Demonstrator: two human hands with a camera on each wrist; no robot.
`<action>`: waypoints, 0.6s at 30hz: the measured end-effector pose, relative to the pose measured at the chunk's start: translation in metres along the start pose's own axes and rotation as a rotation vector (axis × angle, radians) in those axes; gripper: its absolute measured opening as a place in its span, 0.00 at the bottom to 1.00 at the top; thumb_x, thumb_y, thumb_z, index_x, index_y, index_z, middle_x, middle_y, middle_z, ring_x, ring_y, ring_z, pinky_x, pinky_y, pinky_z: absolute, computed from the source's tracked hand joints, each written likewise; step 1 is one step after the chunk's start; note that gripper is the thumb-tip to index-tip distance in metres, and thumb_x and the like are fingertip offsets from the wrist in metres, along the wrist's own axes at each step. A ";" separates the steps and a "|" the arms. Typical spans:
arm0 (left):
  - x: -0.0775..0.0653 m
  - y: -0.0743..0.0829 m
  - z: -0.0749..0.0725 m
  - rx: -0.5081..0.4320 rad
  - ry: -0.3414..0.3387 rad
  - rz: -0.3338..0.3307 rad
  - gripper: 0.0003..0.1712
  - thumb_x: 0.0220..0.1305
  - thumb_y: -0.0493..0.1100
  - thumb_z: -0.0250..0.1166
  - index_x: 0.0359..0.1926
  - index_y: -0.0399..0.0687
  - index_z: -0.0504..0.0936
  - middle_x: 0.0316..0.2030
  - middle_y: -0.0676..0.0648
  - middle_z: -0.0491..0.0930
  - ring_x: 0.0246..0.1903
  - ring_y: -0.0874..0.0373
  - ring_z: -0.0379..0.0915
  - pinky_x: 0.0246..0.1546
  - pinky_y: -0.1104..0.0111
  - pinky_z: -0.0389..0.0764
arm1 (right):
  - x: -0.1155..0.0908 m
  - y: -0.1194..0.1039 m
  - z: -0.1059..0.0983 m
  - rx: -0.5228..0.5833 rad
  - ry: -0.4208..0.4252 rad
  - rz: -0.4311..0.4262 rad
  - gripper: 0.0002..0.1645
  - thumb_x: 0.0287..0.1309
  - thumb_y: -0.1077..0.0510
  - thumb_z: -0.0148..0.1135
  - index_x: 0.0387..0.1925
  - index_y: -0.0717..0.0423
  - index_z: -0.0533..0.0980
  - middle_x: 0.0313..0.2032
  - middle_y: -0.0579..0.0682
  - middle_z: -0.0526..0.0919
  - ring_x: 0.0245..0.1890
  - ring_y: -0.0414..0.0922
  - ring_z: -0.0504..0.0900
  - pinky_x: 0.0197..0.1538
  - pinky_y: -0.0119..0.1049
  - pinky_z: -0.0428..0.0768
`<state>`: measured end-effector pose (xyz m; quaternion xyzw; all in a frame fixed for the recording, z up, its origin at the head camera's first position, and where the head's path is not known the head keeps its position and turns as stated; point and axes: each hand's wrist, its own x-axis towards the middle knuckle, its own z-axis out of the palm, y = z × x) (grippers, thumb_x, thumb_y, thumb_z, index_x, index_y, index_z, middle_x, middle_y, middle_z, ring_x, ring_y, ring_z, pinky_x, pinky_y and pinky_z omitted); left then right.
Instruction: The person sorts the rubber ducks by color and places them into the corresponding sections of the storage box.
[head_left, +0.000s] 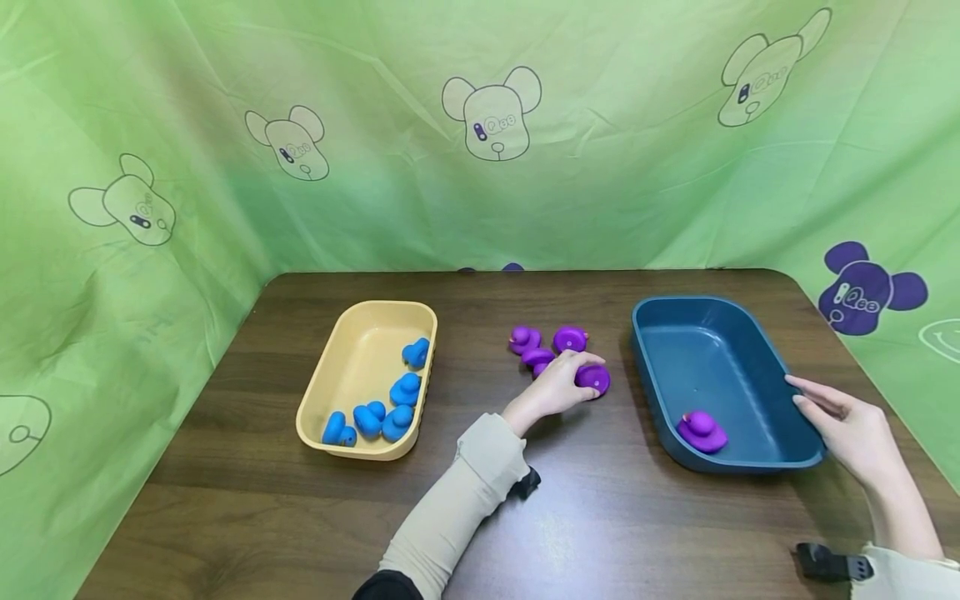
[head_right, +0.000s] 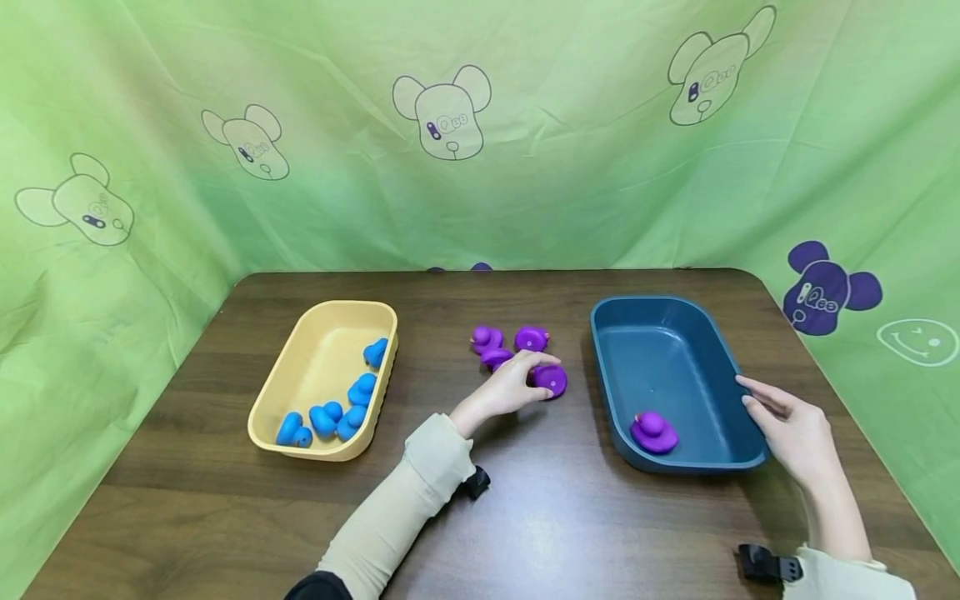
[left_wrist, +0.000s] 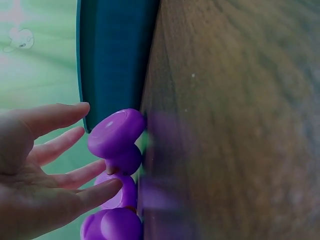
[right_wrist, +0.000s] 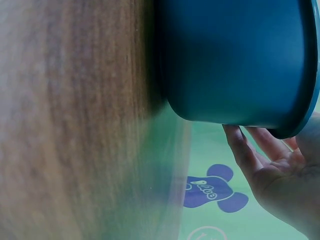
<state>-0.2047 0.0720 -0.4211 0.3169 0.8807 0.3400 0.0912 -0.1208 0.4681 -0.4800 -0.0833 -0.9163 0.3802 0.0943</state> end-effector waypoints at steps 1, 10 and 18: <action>0.000 -0.001 0.000 0.004 -0.001 0.000 0.25 0.54 0.39 0.63 0.55 0.47 0.71 0.52 0.46 0.70 0.53 0.59 0.63 0.52 0.76 0.62 | 0.000 0.000 0.000 -0.004 0.002 -0.004 0.26 0.57 0.46 0.53 0.57 0.45 0.69 0.33 0.07 0.63 0.33 0.09 0.63 0.27 0.13 0.67; 0.002 -0.005 0.001 0.005 -0.015 0.010 0.26 0.53 0.36 0.62 0.55 0.46 0.70 0.53 0.45 0.70 0.55 0.57 0.61 0.54 0.75 0.60 | -0.003 -0.010 0.001 0.019 0.006 -0.009 0.25 0.57 0.47 0.53 0.57 0.45 0.69 0.32 0.07 0.64 0.33 0.09 0.63 0.28 0.13 0.66; 0.002 -0.006 0.001 0.022 -0.034 0.016 0.26 0.53 0.35 0.62 0.55 0.47 0.70 0.52 0.45 0.71 0.54 0.57 0.61 0.54 0.76 0.60 | -0.002 -0.006 0.002 0.035 0.007 -0.015 0.25 0.57 0.48 0.54 0.57 0.45 0.69 0.32 0.08 0.65 0.33 0.10 0.64 0.27 0.13 0.66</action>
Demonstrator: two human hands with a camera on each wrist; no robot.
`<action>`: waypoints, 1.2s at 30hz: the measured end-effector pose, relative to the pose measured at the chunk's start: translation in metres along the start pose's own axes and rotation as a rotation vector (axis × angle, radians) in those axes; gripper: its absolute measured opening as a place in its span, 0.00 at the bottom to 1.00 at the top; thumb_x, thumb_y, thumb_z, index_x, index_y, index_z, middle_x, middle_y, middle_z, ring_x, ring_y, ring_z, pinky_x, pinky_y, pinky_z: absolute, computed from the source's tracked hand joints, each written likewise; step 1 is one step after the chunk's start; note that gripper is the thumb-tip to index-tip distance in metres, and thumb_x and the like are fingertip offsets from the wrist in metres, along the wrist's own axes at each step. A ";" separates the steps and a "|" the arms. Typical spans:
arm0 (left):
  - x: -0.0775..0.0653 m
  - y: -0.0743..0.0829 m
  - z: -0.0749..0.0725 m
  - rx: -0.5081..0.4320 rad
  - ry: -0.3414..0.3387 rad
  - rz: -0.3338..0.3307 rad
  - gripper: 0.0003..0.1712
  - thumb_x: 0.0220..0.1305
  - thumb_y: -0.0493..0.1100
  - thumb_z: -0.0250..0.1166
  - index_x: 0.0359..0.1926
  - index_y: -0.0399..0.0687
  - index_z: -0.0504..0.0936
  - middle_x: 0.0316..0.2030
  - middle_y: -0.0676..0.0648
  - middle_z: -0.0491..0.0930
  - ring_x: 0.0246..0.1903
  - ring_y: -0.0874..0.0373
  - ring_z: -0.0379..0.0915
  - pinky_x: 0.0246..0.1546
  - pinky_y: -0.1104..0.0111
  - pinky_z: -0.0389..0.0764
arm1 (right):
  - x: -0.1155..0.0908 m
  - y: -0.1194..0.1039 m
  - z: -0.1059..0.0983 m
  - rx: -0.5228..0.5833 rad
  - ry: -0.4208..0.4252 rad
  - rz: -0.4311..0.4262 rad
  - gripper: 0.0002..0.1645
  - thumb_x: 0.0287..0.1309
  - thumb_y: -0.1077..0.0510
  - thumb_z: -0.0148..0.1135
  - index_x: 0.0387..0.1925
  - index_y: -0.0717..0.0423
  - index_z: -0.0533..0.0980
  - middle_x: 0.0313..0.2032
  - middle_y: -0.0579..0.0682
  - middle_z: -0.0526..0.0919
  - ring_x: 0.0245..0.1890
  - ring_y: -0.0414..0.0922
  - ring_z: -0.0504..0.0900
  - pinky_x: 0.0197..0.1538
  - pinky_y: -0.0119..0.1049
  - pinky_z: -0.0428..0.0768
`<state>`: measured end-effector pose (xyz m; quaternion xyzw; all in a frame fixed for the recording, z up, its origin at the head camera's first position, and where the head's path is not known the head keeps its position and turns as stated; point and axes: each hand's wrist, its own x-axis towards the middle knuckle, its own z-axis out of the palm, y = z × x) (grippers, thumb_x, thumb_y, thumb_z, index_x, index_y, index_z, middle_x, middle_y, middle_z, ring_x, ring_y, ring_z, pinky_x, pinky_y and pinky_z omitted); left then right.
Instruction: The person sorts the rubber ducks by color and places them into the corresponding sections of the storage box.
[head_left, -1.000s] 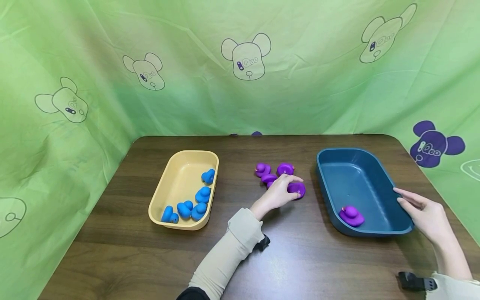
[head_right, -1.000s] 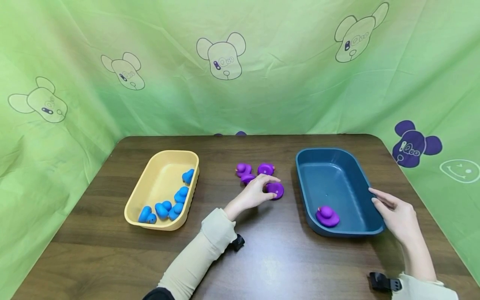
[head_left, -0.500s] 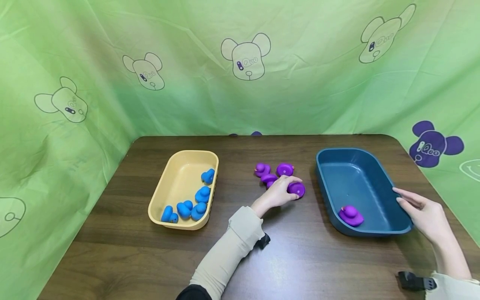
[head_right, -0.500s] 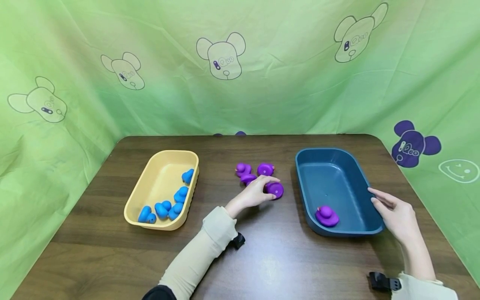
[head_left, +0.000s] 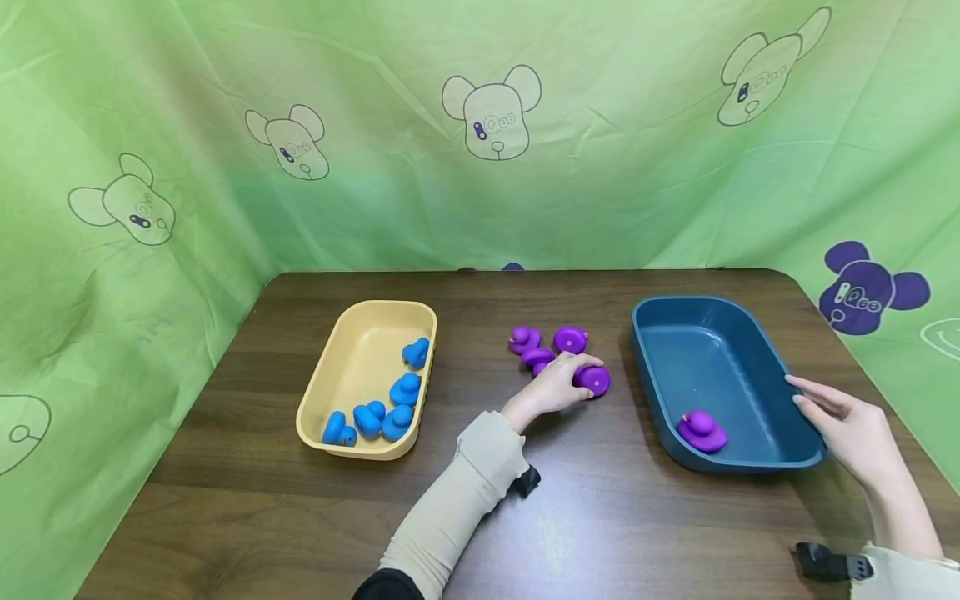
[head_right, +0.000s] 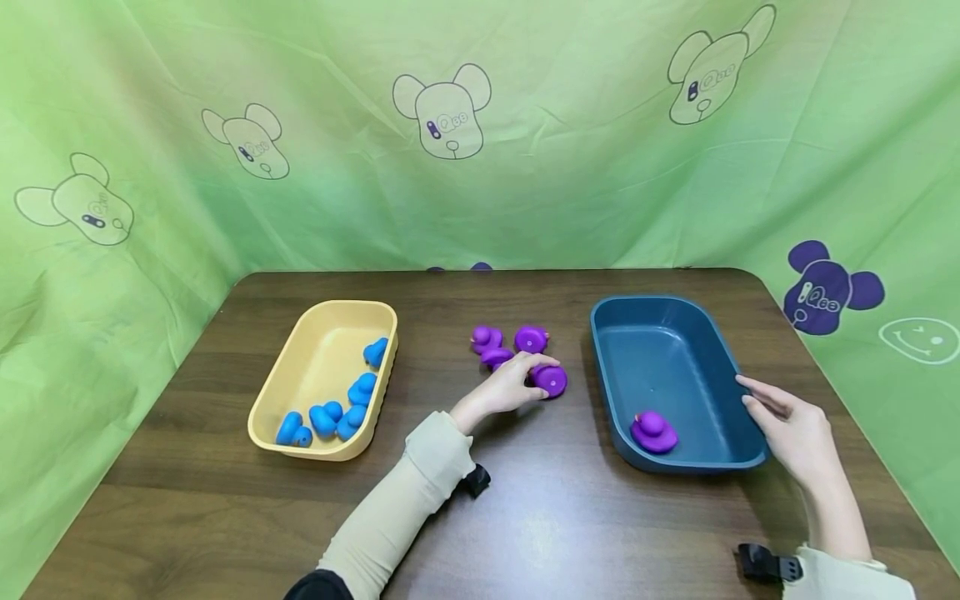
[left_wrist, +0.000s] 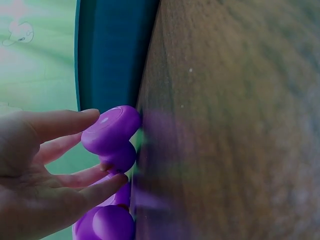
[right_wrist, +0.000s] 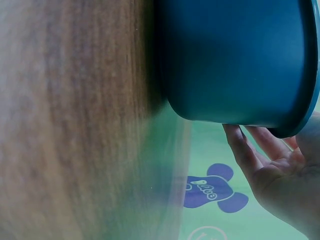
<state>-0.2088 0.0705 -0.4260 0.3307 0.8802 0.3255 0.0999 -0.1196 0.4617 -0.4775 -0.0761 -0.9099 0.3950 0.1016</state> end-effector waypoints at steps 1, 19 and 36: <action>0.000 0.000 0.000 0.003 -0.001 0.001 0.26 0.53 0.35 0.62 0.55 0.47 0.70 0.52 0.46 0.71 0.54 0.58 0.62 0.54 0.76 0.60 | 0.000 0.000 0.000 -0.003 -0.001 0.001 0.25 0.57 0.47 0.53 0.57 0.45 0.69 0.33 0.08 0.65 0.33 0.10 0.64 0.28 0.13 0.66; 0.003 -0.005 0.002 0.003 0.004 0.028 0.27 0.52 0.34 0.63 0.55 0.47 0.70 0.50 0.45 0.72 0.51 0.57 0.64 0.53 0.76 0.61 | 0.001 0.003 -0.001 -0.002 -0.003 0.009 0.25 0.57 0.47 0.54 0.57 0.47 0.69 0.33 0.07 0.65 0.33 0.10 0.64 0.28 0.13 0.66; 0.006 -0.005 0.002 0.018 0.033 0.045 0.25 0.52 0.33 0.63 0.53 0.46 0.72 0.50 0.47 0.74 0.53 0.58 0.65 0.54 0.76 0.60 | -0.007 -0.023 -0.004 -0.002 -0.021 0.023 0.25 0.57 0.47 0.54 0.57 0.44 0.69 0.35 0.11 0.68 0.32 0.10 0.63 0.27 0.14 0.67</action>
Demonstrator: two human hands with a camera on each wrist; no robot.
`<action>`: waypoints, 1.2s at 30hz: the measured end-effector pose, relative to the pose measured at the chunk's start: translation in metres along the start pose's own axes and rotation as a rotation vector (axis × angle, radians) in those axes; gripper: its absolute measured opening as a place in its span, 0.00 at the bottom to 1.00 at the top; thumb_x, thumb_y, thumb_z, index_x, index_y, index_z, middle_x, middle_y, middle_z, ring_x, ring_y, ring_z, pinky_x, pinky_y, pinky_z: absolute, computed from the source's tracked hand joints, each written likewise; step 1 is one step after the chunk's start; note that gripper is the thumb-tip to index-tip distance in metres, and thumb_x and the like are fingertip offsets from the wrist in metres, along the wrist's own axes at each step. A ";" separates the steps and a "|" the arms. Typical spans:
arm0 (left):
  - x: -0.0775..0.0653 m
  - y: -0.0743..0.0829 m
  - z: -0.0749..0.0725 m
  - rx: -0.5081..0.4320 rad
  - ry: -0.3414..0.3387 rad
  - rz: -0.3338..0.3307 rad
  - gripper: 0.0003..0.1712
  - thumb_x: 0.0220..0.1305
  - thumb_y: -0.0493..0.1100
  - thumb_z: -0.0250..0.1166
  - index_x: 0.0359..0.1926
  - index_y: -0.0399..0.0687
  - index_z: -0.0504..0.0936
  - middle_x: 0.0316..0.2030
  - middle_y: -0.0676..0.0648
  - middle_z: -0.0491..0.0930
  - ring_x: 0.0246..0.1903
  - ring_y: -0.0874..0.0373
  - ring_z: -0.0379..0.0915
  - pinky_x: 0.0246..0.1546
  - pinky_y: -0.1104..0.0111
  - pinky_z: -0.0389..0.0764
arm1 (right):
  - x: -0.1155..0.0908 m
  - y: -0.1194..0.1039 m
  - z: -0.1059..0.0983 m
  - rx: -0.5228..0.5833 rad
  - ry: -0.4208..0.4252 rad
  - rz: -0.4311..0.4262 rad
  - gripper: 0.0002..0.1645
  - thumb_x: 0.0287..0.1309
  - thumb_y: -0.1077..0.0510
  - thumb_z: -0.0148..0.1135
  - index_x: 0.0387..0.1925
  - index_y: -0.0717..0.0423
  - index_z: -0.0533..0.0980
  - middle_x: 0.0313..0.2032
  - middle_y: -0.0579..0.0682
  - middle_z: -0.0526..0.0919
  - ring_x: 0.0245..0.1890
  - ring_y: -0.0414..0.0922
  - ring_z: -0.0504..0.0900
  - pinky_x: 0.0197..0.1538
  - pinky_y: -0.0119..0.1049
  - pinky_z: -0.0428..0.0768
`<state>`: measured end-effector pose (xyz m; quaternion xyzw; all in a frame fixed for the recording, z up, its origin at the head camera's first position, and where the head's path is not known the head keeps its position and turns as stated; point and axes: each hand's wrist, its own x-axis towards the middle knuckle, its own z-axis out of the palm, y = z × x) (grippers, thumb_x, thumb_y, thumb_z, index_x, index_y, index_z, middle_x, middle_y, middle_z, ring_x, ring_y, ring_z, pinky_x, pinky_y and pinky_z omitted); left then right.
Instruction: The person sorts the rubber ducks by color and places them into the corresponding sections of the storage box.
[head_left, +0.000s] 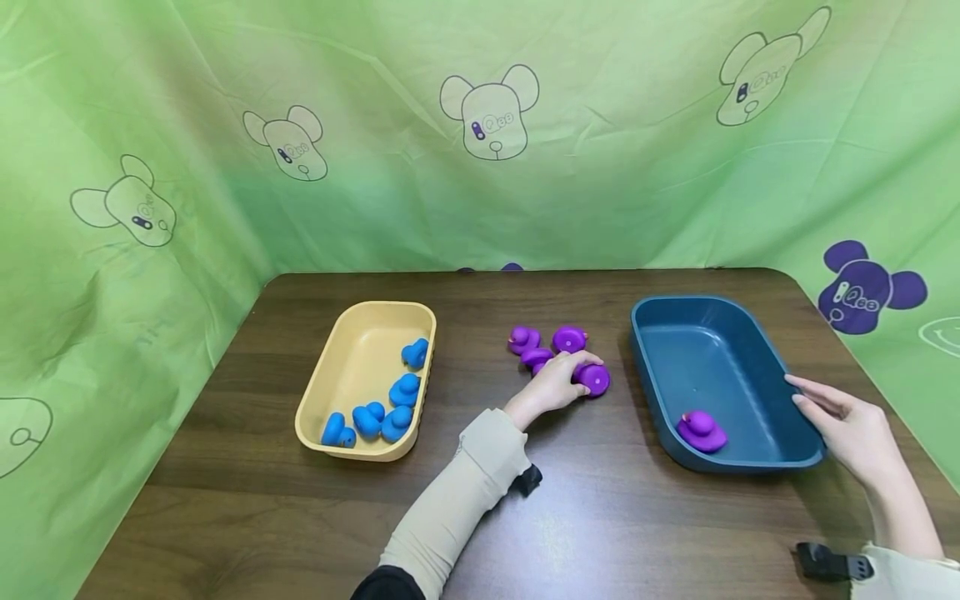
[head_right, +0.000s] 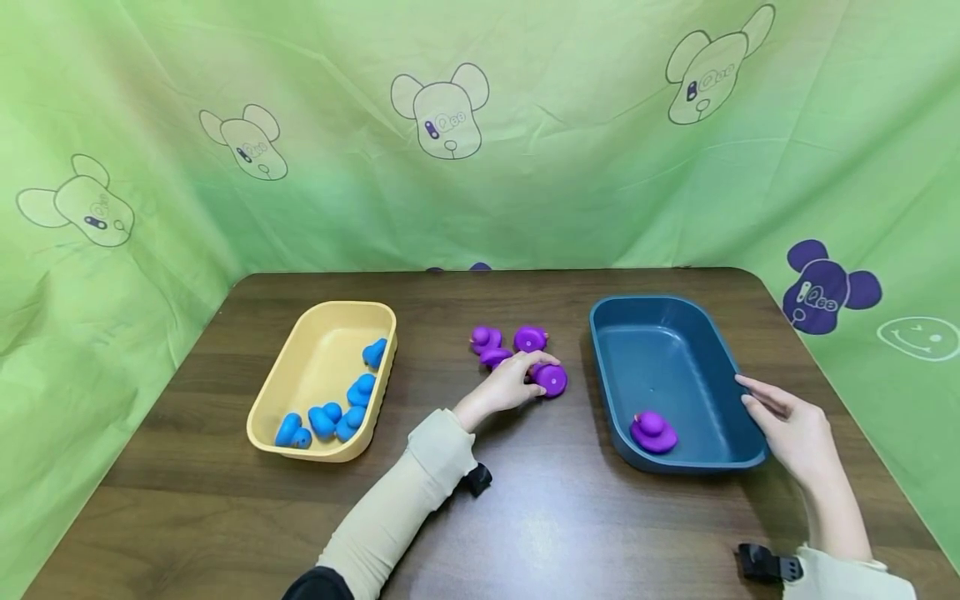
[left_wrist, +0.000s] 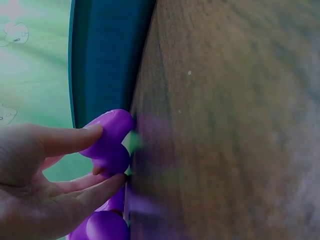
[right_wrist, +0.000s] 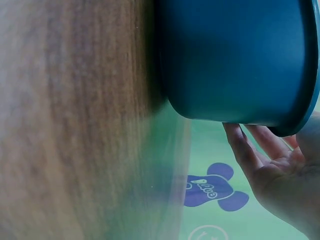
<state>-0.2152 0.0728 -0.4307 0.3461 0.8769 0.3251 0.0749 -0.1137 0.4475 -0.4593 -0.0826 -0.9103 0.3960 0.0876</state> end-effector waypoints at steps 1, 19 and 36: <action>0.000 0.001 0.000 -0.005 -0.002 0.000 0.25 0.52 0.33 0.63 0.53 0.46 0.72 0.50 0.47 0.74 0.53 0.58 0.65 0.53 0.77 0.60 | -0.001 -0.003 -0.001 0.006 -0.008 -0.002 0.25 0.57 0.47 0.54 0.57 0.43 0.69 0.35 0.12 0.68 0.32 0.11 0.63 0.27 0.14 0.67; 0.001 0.016 -0.015 -0.117 0.010 -0.021 0.25 0.52 0.35 0.64 0.53 0.51 0.72 0.50 0.48 0.73 0.47 0.63 0.67 0.45 0.77 0.66 | -0.004 -0.015 -0.005 0.001 -0.011 0.010 0.23 0.58 0.48 0.53 0.56 0.42 0.70 0.31 0.09 0.65 0.31 0.11 0.63 0.26 0.15 0.67; 0.009 0.035 -0.025 -0.158 0.035 0.040 0.24 0.54 0.36 0.63 0.54 0.52 0.71 0.45 0.47 0.72 0.38 0.65 0.64 0.35 0.81 0.65 | -0.018 -0.054 -0.009 0.020 -0.041 0.009 0.22 0.59 0.50 0.51 0.56 0.44 0.69 0.30 0.10 0.63 0.30 0.10 0.62 0.26 0.14 0.66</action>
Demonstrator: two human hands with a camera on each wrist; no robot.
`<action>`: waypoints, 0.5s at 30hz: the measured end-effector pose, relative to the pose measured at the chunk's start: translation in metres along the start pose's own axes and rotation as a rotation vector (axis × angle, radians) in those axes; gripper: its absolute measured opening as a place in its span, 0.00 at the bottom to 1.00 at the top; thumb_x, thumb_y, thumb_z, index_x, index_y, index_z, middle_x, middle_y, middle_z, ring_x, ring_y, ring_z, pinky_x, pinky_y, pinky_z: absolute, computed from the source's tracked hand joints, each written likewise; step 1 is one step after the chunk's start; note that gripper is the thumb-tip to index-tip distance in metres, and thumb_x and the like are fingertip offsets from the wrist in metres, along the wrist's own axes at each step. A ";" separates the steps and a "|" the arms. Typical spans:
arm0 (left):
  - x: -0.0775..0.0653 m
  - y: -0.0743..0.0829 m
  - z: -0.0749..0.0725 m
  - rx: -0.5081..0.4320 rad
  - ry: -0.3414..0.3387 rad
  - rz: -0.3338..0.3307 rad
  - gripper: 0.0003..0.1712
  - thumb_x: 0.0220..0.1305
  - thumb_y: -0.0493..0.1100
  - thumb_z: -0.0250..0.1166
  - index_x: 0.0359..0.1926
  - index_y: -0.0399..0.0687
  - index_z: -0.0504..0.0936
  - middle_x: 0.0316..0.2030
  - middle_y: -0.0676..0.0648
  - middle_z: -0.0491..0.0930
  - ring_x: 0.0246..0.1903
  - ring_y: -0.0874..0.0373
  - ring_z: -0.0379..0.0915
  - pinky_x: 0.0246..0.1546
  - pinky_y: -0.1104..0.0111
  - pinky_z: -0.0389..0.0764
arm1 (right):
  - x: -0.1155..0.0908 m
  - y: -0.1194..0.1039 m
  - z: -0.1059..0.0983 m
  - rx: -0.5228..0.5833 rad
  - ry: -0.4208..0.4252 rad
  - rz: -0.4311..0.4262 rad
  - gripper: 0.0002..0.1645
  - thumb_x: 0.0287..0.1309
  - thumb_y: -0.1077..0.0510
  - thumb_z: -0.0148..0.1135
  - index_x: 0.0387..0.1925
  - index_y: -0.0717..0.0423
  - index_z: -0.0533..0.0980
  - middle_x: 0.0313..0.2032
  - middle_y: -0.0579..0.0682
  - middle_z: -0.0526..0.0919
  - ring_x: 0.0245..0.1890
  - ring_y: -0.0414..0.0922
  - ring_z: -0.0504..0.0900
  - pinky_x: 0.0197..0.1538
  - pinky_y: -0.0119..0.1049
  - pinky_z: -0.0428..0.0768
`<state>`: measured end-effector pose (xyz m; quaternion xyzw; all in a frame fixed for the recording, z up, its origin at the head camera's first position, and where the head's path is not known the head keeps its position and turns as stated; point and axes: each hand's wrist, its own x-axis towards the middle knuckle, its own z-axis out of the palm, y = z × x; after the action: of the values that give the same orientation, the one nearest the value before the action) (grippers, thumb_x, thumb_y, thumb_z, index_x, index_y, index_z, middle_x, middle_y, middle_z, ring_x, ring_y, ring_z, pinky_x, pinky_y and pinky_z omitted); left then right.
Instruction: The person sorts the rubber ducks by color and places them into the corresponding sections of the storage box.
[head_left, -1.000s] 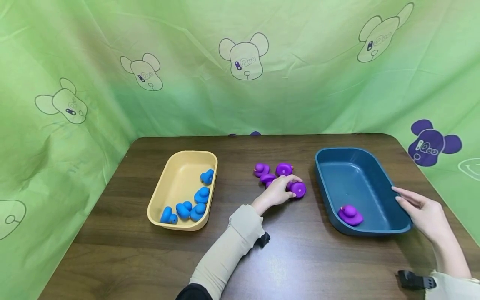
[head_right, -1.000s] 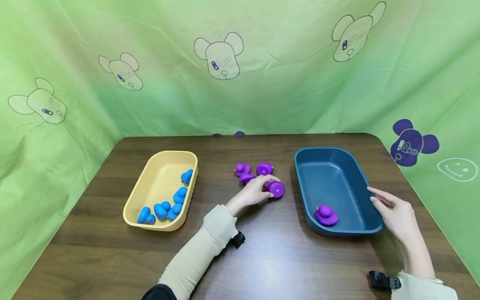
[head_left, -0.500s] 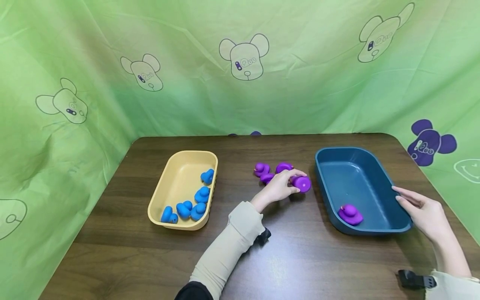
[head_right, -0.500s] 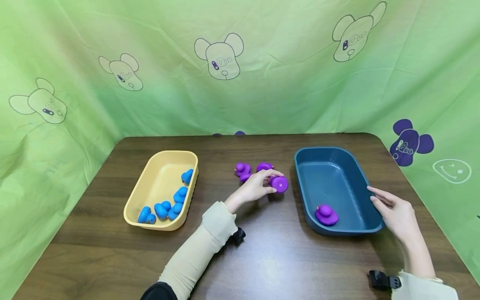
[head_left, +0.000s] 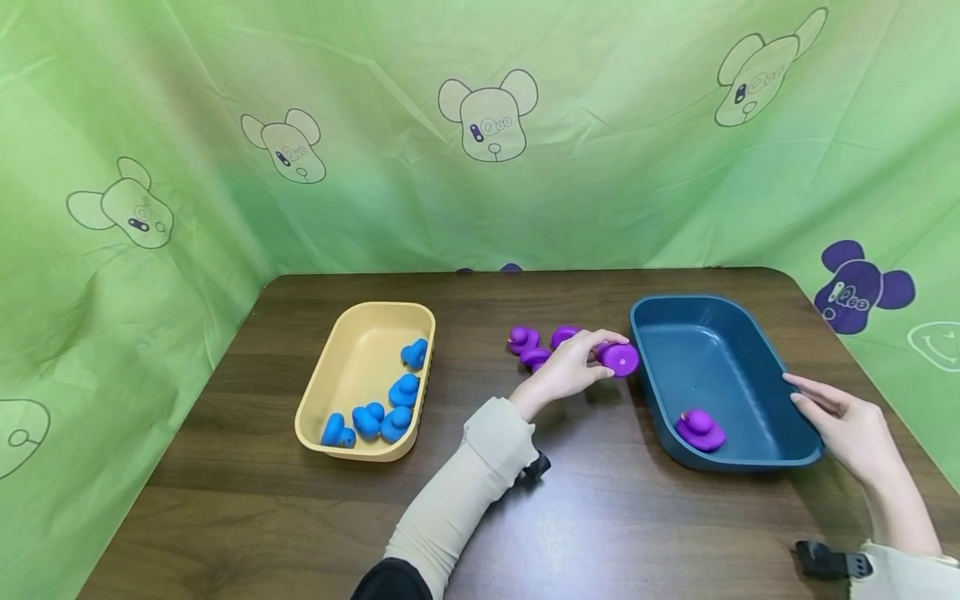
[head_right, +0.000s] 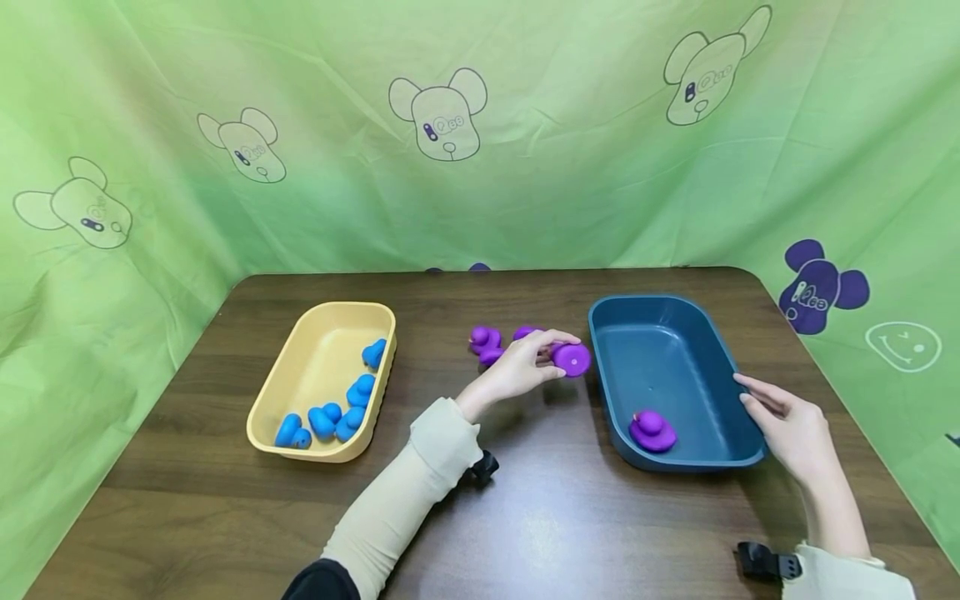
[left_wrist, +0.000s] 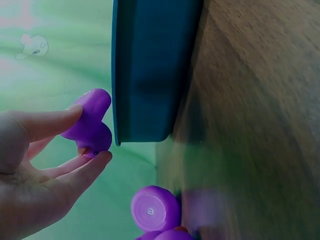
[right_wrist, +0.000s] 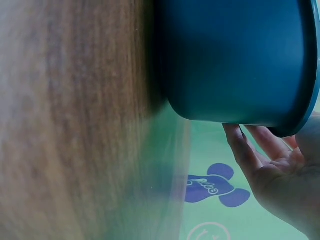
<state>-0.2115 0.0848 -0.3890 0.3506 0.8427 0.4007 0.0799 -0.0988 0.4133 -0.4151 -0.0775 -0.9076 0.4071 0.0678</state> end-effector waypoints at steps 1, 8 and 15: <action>0.001 0.001 0.000 0.001 0.003 0.004 0.24 0.54 0.36 0.63 0.54 0.52 0.71 0.44 0.47 0.72 0.38 0.65 0.64 0.35 0.81 0.64 | 0.000 0.001 0.000 -0.003 -0.001 0.002 0.23 0.59 0.50 0.51 0.57 0.44 0.69 0.30 0.10 0.63 0.30 0.10 0.61 0.27 0.14 0.66; 0.004 0.009 0.004 -0.016 0.008 0.027 0.25 0.54 0.37 0.63 0.54 0.54 0.71 0.46 0.48 0.72 0.40 0.66 0.66 0.37 0.83 0.65 | 0.002 0.008 0.002 -0.004 0.008 0.035 0.24 0.59 0.48 0.51 0.57 0.44 0.68 0.30 0.11 0.63 0.30 0.11 0.61 0.27 0.13 0.66; 0.007 0.015 0.010 -0.033 -0.001 0.048 0.25 0.55 0.37 0.62 0.55 0.55 0.71 0.49 0.49 0.70 0.44 0.67 0.67 0.43 0.82 0.67 | 0.003 0.012 0.002 0.008 0.001 0.035 0.24 0.58 0.48 0.52 0.57 0.42 0.69 0.30 0.13 0.67 0.30 0.11 0.63 0.26 0.13 0.66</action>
<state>-0.2044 0.1024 -0.3836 0.3698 0.8271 0.4163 0.0765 -0.1014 0.4201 -0.4252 -0.0933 -0.9044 0.4119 0.0613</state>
